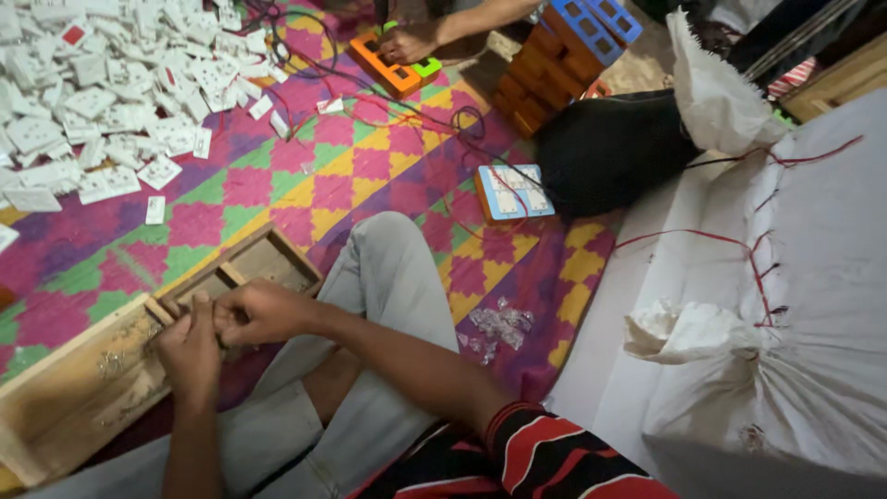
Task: The person sits on the floor and assembles small electrical components by hand. They pick up white plastic pieces and metal fasteners from a wooden box, insert the fasteners into the plastic pieces, and place the assembled units into a blue plastic frame. The person repeats this process for multiple units.
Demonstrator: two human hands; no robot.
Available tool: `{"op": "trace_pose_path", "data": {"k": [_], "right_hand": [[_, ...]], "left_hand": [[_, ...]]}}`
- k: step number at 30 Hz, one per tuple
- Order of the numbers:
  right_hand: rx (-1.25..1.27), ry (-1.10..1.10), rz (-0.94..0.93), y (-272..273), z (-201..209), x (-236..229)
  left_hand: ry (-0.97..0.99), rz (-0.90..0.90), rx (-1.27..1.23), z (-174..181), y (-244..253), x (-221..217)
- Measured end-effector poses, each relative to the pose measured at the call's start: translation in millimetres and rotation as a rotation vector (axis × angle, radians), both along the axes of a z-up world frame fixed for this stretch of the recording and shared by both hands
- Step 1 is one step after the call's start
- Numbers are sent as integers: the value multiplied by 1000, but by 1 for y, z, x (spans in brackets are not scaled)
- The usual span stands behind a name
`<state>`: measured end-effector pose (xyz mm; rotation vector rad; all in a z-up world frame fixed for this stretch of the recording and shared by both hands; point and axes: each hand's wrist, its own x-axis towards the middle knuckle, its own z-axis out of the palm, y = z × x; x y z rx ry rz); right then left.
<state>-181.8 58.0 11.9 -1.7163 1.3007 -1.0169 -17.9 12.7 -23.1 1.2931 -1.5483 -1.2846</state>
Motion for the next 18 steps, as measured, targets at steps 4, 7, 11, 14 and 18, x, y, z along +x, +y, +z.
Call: {"op": "trace_pose_path", "data": {"k": [4, 7, 11, 14, 18], "right_hand": [[-13, 62, 13, 3, 12, -1], [62, 80, 15, 6, 21, 5], [-29, 205, 9, 7, 28, 9], [-64, 222, 14, 8, 23, 13], [3, 18, -24, 7, 7, 17]], "left_hand": [[76, 46, 194, -9, -7, -4], [27, 60, 275, -8, -10, 1], [-93, 106, 337, -4, -12, -4], [-43, 133, 344, -4, -10, -1], [-31, 177, 304, -5, -9, 0]]}}
